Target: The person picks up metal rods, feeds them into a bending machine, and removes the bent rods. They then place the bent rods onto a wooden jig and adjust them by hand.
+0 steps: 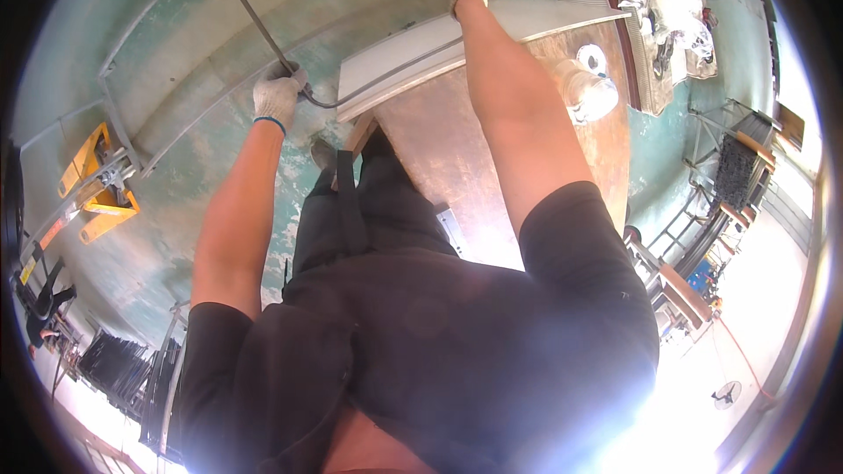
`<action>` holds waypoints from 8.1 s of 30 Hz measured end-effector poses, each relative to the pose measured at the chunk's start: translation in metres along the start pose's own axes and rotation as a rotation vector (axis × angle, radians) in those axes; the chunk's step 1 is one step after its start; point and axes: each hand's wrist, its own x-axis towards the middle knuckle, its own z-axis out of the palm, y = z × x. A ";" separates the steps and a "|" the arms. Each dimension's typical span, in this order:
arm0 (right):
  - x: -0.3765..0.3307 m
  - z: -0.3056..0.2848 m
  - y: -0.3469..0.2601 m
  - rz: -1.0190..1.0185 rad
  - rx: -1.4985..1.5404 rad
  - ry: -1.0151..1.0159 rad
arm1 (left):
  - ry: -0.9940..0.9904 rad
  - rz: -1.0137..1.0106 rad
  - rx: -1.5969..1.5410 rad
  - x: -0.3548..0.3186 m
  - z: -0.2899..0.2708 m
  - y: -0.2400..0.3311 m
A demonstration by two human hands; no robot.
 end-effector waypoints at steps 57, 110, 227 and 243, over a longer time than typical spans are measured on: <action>0.084 0.035 0.107 -0.453 -0.220 0.009 | 0.031 0.165 0.295 0.010 0.013 -0.023; -0.186 -0.113 0.145 0.126 0.104 0.518 | 0.083 0.017 0.097 -0.016 -0.010 -0.074; 0.031 -0.072 0.031 -0.573 0.106 -0.397 | 0.086 0.205 0.058 -0.015 0.039 -0.027; 0.041 -0.067 0.031 -0.534 0.067 -0.465 | 0.132 0.176 0.092 -0.019 0.044 -0.021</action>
